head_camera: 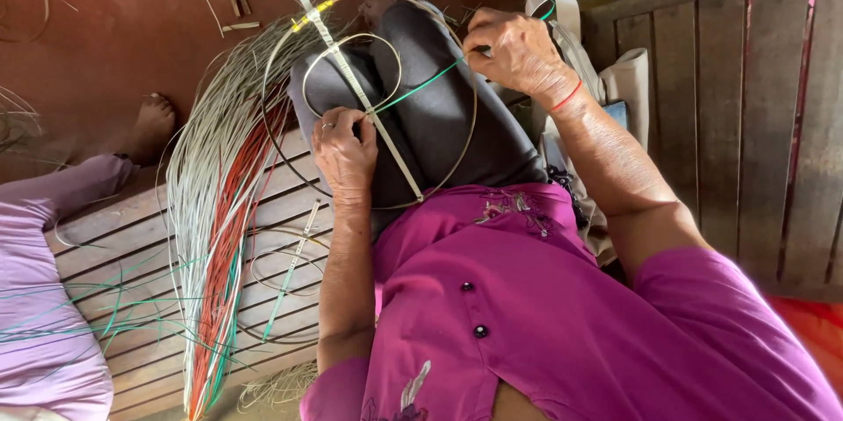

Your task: Weaving and tying thin wooden and plastic strips to assemble a circular frame for a craft project.

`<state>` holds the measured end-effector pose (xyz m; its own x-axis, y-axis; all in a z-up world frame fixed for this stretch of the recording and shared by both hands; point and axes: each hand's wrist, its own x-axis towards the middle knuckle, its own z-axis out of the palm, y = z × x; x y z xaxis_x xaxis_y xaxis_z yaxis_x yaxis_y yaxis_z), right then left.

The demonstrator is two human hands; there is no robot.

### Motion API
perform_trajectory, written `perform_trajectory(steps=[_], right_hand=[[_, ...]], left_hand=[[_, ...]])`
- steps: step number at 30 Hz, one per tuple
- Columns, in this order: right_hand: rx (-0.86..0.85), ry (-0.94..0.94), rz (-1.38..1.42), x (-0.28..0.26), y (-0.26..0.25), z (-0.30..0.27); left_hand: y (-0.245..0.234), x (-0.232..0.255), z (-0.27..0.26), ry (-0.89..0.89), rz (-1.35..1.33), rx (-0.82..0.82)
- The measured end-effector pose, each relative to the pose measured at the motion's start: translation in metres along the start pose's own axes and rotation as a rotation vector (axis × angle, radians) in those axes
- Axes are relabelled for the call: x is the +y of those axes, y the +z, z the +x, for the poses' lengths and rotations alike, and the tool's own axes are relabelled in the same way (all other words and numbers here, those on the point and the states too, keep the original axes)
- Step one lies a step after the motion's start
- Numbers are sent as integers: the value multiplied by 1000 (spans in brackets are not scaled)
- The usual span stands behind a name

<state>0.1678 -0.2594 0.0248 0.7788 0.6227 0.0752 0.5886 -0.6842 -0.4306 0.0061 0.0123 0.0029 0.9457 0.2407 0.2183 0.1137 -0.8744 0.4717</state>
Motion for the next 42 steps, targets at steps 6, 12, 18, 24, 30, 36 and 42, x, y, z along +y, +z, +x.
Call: perform_trajectory(steps=[6,12,18,24,30,36,42], right_hand=[[-63,27,86,5,1,4],[-69,93,157,7,5,0],[-125,151,204,6,3,0],[-101,113,194,4,2,0],[36,100,235,9,-13,-4],[44,35,562,-82,-43,-19],[-203,-324,284,-101,59,-87]], left_hand=[[1,2,5,8,13,0],[2,2,4,24,52,23],[4,0,2,17,39,27],[4,0,1,19,36,24],[-8,-1,2,57,-67,-38],[-35,7,-41,31,-97,-150],[-41,18,-96,134,-130,-429]])
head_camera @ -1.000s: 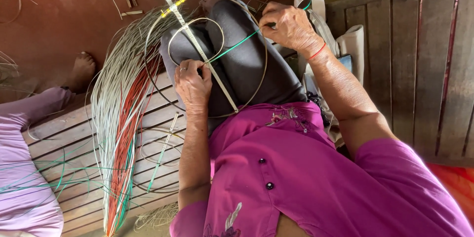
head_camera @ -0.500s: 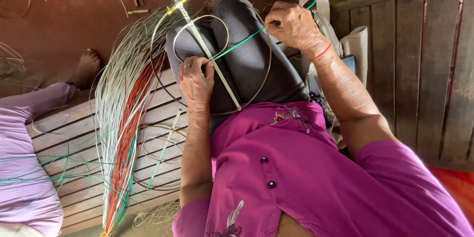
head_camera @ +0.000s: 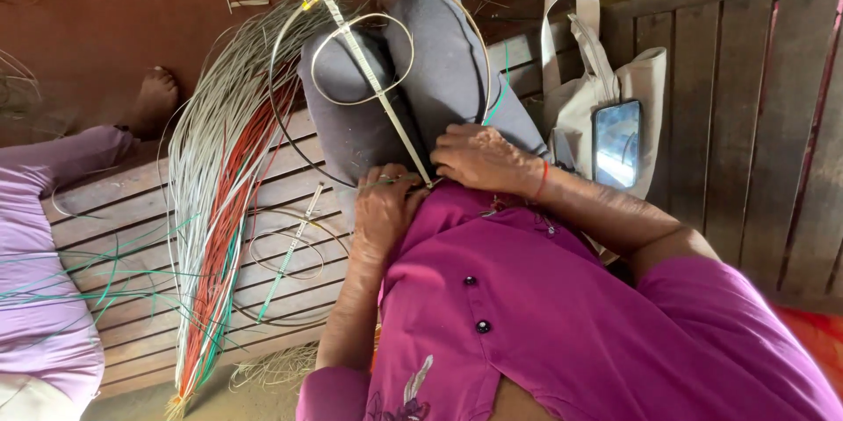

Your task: Weaving and tying thin wooden and plastic strips to assemble a circular frame for a craft project.

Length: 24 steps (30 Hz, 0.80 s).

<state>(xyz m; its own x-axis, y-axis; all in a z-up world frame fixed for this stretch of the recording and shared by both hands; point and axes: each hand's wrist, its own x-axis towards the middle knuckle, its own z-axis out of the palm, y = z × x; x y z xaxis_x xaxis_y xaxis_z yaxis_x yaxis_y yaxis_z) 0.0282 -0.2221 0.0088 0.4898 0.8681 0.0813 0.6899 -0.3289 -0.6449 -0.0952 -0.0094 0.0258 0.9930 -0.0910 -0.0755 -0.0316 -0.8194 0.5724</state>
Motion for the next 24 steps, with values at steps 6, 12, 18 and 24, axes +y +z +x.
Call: perform_trajectory(steps=[6,12,18,24], right_hand=[[-165,-152,-60,-8,-14,4],[-123,-221,61,0,0,-2],[-35,-252,70,-2,15,-10],[-81,-211,194,-10,8,-12]], left_hand=[[12,0,-1,26,-28,-7],[27,-13,-6,132,-48,81],[19,-12,-6,193,-76,75],[9,-6,-3,218,-159,62]])
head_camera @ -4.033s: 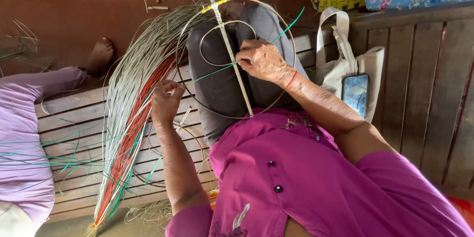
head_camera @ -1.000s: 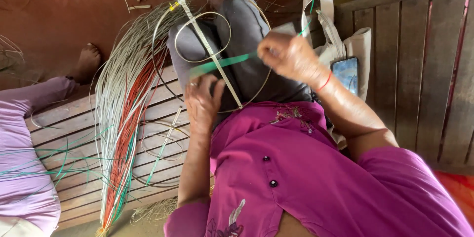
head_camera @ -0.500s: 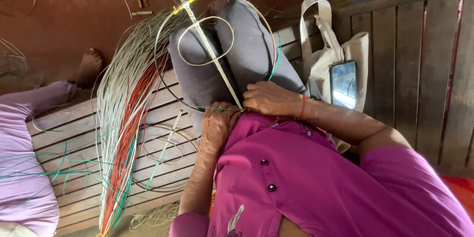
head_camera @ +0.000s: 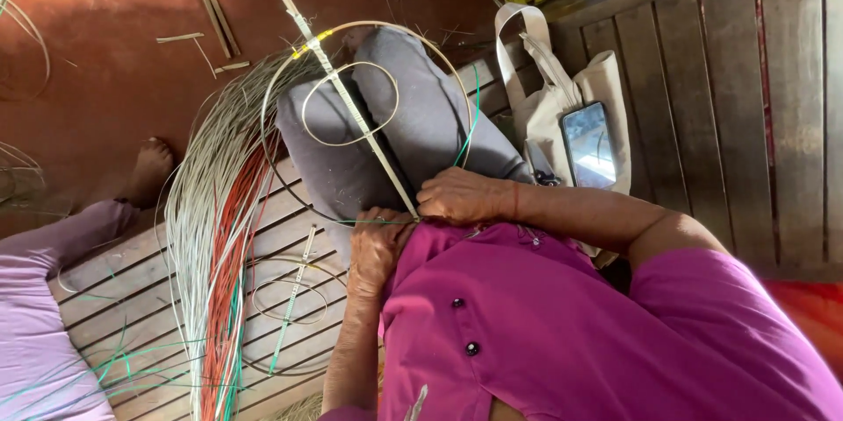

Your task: Weaving and tying thin wooden and plastic strips to assemble a circular frame for a craft project.

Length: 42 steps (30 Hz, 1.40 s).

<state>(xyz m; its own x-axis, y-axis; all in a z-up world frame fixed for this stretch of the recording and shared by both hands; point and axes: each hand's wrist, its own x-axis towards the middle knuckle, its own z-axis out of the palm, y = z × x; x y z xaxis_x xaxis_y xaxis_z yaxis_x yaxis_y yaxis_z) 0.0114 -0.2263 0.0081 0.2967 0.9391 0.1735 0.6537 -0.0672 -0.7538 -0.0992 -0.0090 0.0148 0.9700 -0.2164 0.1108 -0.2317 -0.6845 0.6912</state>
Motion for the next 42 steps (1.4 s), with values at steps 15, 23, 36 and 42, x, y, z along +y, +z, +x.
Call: perform_trajectory(steps=[15,23,36,42], right_hand=[[-122,100,85,-3,0,-4],[135,267,97,-12,-103,23],[181,258,-81,-11,-165,35],[249,386,-62,17,-167,35]], left_hand=[[8,2,-7,-8,-67,-54],[-23,18,9,-83,-31,-160],[-49,15,72,-232,-74,207],[-48,-31,83,-371,-87,350]])
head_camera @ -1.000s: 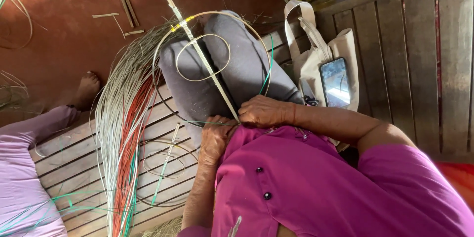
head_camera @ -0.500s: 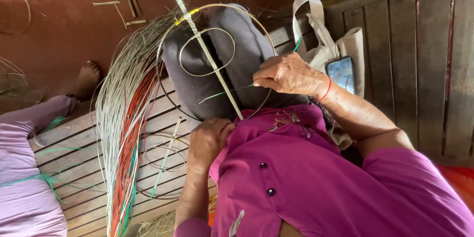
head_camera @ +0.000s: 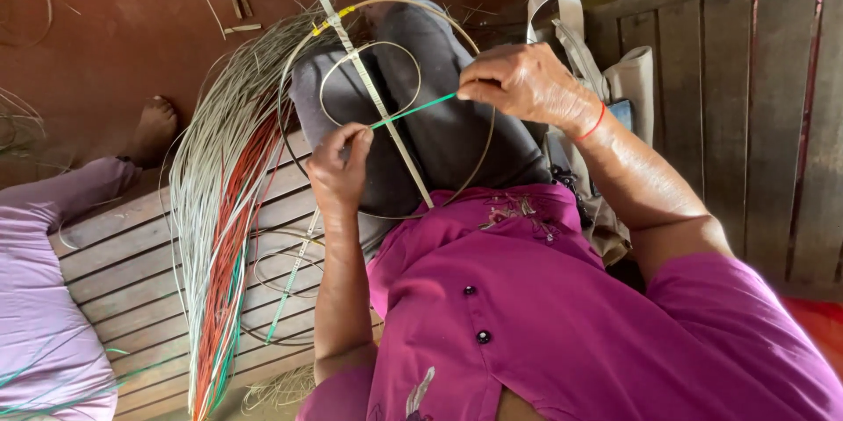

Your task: Weaving and tying thin wooden and plastic strips to assemble a circular frame for a craft project.

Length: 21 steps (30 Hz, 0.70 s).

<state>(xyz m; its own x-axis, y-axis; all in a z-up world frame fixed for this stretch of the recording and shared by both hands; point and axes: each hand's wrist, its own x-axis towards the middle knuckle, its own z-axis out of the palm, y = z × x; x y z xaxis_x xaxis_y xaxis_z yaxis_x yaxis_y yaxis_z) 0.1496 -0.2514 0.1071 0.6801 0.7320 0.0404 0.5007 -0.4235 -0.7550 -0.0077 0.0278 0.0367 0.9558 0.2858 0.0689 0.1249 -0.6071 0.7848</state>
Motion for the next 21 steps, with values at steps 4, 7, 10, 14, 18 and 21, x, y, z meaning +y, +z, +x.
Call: perform_trajectory(steps=[4,7,10,14,18,21], right_hand=[[-42,80,-154,25,8,-6],[25,147,-176,33,5,-10],[32,185,-200,41,4,-13],[23,209,-228,52,6,-18],[-38,325,-183,58,8,-21],[-56,356,-119,60,10,-21]], left_hand=[[15,-2,3,55,113,105],[23,6,-2,76,288,85],[27,11,-3,91,337,65],[33,3,-6,49,369,43],[38,-2,-5,48,371,43],[39,-3,-5,76,360,44]])
